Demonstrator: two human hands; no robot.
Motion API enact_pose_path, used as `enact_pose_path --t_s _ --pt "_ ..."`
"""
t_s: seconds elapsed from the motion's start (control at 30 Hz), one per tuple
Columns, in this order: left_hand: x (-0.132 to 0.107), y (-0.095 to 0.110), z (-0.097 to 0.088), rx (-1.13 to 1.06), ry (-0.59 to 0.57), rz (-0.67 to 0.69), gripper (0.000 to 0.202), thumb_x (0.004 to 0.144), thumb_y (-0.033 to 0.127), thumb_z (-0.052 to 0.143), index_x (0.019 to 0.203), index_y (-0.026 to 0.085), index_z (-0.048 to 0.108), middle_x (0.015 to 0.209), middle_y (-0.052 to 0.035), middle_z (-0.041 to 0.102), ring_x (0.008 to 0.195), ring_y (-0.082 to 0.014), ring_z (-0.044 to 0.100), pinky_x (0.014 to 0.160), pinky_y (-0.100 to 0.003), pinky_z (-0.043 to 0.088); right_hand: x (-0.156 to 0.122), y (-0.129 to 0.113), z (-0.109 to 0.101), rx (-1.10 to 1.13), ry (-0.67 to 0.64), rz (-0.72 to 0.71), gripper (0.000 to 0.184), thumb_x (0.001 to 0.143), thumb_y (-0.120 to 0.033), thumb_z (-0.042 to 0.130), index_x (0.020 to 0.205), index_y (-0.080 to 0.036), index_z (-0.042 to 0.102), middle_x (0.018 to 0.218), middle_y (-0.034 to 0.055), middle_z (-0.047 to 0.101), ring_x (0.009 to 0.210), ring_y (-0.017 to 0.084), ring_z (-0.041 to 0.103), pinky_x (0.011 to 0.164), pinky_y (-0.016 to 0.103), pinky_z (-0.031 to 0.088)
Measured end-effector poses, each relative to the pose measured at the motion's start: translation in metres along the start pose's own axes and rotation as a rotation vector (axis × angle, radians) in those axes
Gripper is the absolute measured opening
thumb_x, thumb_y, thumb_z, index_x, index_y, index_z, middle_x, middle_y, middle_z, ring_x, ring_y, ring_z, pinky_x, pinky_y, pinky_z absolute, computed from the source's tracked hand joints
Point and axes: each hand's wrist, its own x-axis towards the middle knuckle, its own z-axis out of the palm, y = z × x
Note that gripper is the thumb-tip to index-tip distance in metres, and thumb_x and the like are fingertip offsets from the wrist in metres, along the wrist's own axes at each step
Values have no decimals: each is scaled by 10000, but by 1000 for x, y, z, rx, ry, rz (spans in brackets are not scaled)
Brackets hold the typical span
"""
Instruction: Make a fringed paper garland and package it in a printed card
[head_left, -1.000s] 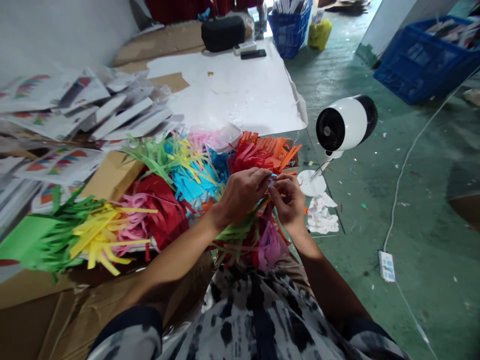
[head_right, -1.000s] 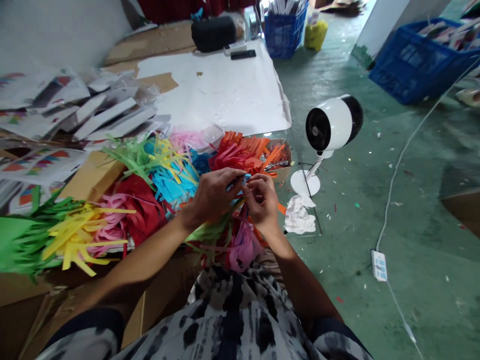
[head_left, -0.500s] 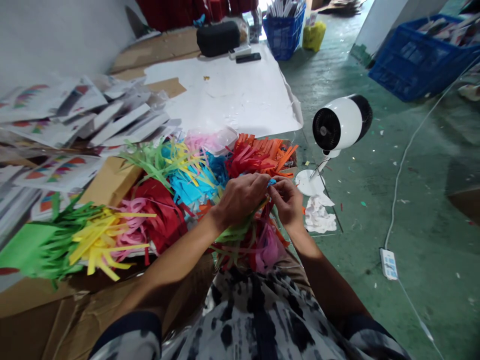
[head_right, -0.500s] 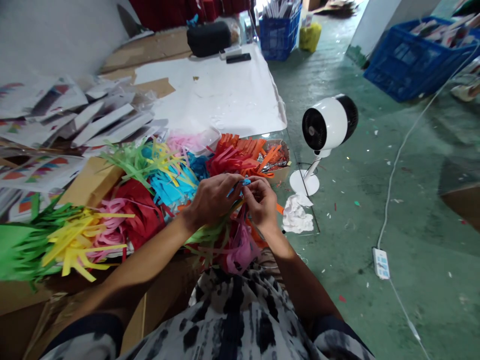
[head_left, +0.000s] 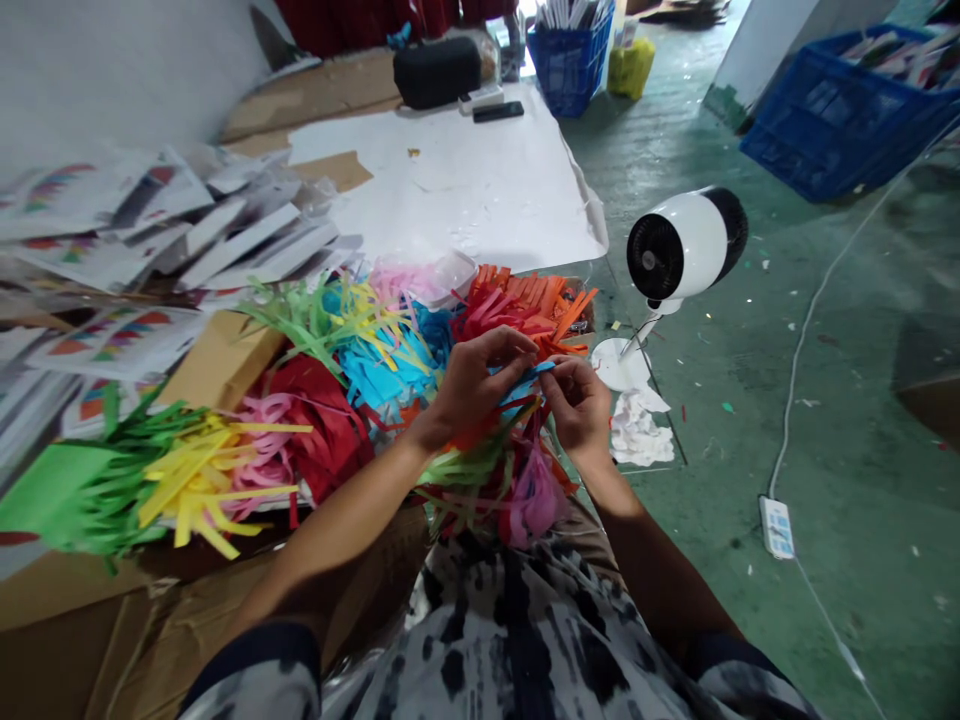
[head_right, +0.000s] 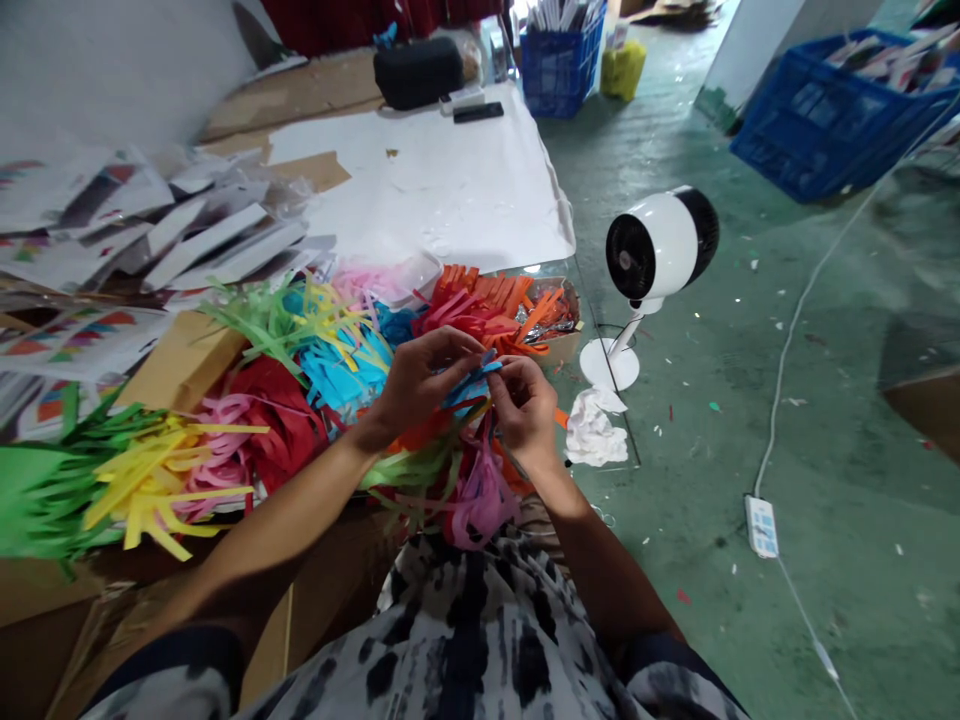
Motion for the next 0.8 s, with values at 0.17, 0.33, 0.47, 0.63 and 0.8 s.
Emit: enact_pose_path --t_s 0.17,0.33,0.47,0.63,0.8 --pt "4 2 2 -152 -50 -75 318 866 453 844 978 168 759 906 -50 779 827 -153 731 751 -252 598 -1 0 -2 22 -21 4 246 928 -408 734 835 -236 585 1005 33 685 827 149 625 683 276 500" --pt "4 4 -3 -213 -164 -121 329 882 421 837 1086 165 799 990 -79 803 886 -165 745 777 -260 602 -3 -1 -3 47 -44 -9 210 929 -335 737 823 -226 593 1021 25 660 842 141 615 691 272 481" --pt "6 3 -8 -202 -217 -130 291 891 400 830 1058 162 820 1036 -95 808 922 -180 749 786 -264 598 -4 -1 -4 26 -55 -6 208 922 -319 739 818 -221 587 1016 25 642 843 145 611 706 287 476" --pt "7 3 -7 -165 -199 -95 251 906 393 817 1007 163 818 999 -83 802 906 -169 737 750 -240 572 -4 2 -5 67 -67 -5 167 919 -289 733 832 -220 609 1008 24 642 843 143 608 721 289 473" --pt "3 4 -2 -203 -172 -72 286 902 413 823 1013 149 807 944 -70 795 830 -146 724 721 -224 557 -3 2 -6 101 -81 39 205 880 -311 734 788 -220 575 997 17 648 826 137 594 687 260 471"
